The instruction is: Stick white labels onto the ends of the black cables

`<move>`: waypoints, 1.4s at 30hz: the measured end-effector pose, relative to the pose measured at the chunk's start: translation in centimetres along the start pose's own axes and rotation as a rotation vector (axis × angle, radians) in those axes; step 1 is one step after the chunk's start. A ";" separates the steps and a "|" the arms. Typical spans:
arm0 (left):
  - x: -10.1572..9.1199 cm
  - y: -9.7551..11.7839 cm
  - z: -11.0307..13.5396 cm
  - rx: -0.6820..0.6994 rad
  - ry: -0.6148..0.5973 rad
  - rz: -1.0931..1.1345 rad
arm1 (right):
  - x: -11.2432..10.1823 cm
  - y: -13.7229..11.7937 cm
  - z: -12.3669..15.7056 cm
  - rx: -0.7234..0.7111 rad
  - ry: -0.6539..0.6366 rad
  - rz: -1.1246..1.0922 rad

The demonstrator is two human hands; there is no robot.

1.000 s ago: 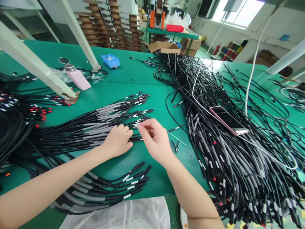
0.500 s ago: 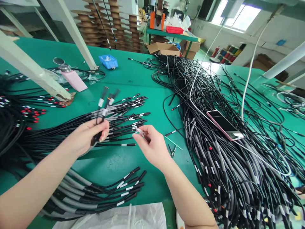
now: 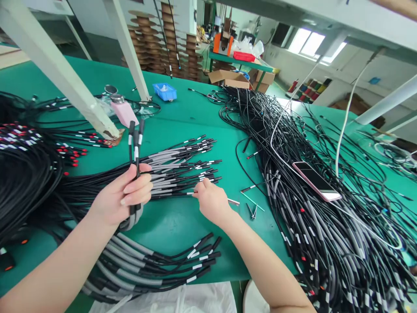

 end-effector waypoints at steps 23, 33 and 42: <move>0.0 -4.1 2.6 -0.126 0.075 -0.220 | -1.1 -7.4 1.2 -0.177 0.033 -1.478; -1.0 -2.3 2.8 -0.127 0.234 -0.004 | 0.3 -6.5 1.5 -0.032 0.025 -1.693; -0.2 -3.8 2.6 -0.253 0.100 -0.090 | 1.7 -8.3 1.7 -0.061 -0.125 -1.739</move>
Point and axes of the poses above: each hand's wrist, its own z-axis away from the middle knuckle, its own x-axis out of the palm, y = z × x, the point moved 9 cm from there along -z, towards the middle knuckle, and after that the axes turned 6 degrees about -y, right-handed, at the moved point
